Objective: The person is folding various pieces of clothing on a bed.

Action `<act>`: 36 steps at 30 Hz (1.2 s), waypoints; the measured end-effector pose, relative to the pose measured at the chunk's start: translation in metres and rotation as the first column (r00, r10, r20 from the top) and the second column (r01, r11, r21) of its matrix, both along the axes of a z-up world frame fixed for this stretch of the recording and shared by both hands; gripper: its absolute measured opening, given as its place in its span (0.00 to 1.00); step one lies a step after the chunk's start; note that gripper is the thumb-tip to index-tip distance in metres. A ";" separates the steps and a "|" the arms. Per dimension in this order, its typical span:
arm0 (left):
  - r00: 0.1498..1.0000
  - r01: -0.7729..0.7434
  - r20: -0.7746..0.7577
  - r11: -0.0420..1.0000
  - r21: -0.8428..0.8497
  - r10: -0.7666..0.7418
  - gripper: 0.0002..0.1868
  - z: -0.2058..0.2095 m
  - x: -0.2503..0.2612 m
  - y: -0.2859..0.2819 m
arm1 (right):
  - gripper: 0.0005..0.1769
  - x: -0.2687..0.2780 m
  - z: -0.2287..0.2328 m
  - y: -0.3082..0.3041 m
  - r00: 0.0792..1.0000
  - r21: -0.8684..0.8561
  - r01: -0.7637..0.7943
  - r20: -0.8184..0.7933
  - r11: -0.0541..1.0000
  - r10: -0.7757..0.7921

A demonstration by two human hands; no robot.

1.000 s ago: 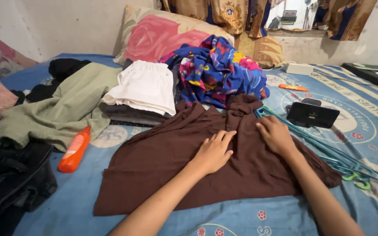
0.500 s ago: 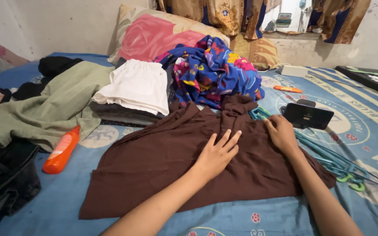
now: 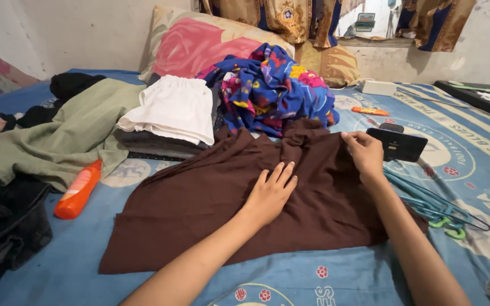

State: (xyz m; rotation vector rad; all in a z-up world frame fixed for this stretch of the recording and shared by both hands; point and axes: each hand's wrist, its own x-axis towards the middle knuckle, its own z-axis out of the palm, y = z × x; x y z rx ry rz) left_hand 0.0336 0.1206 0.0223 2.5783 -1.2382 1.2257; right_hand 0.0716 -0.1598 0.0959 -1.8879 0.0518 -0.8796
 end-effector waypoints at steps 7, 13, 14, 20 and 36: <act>0.999 0.010 0.033 1.000 0.008 -0.010 0.26 0.001 0.001 0.001 | 0.10 -0.002 0.002 0.017 0.998 -0.013 -0.051 -0.029 0.999 0.050; 1.000 0.007 -0.020 1.000 0.000 -0.007 0.25 -0.003 0.004 0.000 | 0.28 -0.009 -0.005 0.028 0.875 -0.178 -0.474 0.018 0.863 0.484; 1.000 0.004 -0.019 1.000 0.017 -0.004 0.24 0.000 0.005 -0.001 | 0.31 -0.012 -0.005 0.028 0.876 -0.149 -0.475 0.012 0.867 0.482; 0.976 -0.095 -0.173 0.976 0.194 0.130 0.18 0.047 0.032 -0.029 | 0.15 -0.012 -0.011 0.013 0.958 -0.089 -0.238 0.140 0.967 0.249; 0.872 -0.164 -0.413 0.637 -0.753 -0.263 0.07 -0.001 0.168 -0.098 | 0.12 -0.020 -0.021 0.016 0.985 -0.089 -0.090 0.138 0.992 0.102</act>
